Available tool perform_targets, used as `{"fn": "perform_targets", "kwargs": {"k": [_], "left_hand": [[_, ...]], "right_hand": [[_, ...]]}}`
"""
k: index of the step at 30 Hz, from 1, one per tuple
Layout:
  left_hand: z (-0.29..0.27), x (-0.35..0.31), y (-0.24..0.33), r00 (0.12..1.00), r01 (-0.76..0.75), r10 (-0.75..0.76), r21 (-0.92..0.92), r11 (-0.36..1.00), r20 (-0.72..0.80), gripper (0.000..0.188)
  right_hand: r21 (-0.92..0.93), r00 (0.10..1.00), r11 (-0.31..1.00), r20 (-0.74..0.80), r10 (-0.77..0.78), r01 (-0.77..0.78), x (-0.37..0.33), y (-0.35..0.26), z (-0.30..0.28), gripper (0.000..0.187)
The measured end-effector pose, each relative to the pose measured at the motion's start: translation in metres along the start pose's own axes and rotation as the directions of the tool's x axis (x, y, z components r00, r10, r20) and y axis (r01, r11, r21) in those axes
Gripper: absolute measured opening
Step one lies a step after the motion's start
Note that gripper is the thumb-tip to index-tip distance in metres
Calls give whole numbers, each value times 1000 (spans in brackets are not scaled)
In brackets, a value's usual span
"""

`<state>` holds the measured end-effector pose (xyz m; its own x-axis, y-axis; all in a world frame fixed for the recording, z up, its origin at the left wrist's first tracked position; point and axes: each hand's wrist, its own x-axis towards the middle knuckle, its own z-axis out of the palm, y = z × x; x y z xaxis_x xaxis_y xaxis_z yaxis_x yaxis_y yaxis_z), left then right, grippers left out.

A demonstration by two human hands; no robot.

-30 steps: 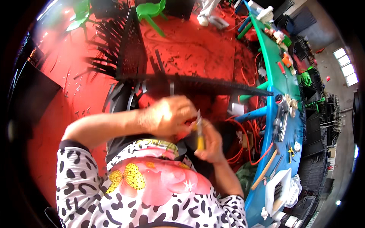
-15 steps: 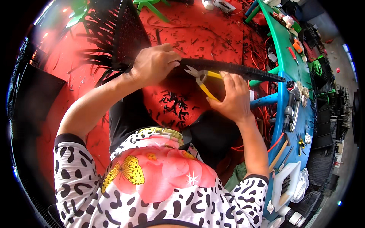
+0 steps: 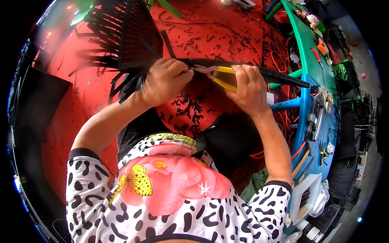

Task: The person weaves black synthetic strips through a frame to create a textured furniture panel, then uses a pneumatic tool to secure the material and trims the excess strips.

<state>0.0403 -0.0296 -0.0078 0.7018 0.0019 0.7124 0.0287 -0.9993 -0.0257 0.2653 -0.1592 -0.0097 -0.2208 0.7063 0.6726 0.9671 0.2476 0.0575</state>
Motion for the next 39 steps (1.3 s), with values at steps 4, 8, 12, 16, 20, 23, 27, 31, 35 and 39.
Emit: {"fn": "perform_targets", "kwargs": {"k": [4,8,12,16,20,23,27,31,35,39], "left_hand": [[0,-3,0,1000,4,-4,8,1000,-1,16],[2,-8,-3,1000,4,-5,-12,1000,-11,16],[0,-11,-7,1000,-1,1,-33,999,-10,16],[3,-16,-12,999,-27,26,-42,999,-21,17],[3,-13,-12,999,-33,32,-28,999,-35,16],[-7,-10,0,990,-71,72,-18,997,120,15],[-12,-11,22,975,-168,158,49,985,158,13],[-22,-6,54,942,-213,237,-124,969,238,13],[-7,-6,64,898,-181,284,-306,935,337,13],[33,-26,68,818,-171,250,-196,966,517,19]], "right_hand": [[-53,999,998,-16,-33,32,5,1,6,39],[-150,996,985,-35,-85,79,10,1,14,32],[-261,986,956,-65,-153,131,13,-3,18,22],[-299,977,937,-62,-206,179,15,0,20,16],[-256,974,942,-5,-226,217,17,5,14,15],[-135,988,979,29,-149,152,9,3,10,14],[25,987,989,76,141,-143,-34,5,-11,61],[-145,783,780,49,620,-608,-115,45,-60,72],[-132,347,325,-220,912,-937,-227,109,-142,71],[-526,54,-189,-411,910,-829,-337,134,-220,87]]}}
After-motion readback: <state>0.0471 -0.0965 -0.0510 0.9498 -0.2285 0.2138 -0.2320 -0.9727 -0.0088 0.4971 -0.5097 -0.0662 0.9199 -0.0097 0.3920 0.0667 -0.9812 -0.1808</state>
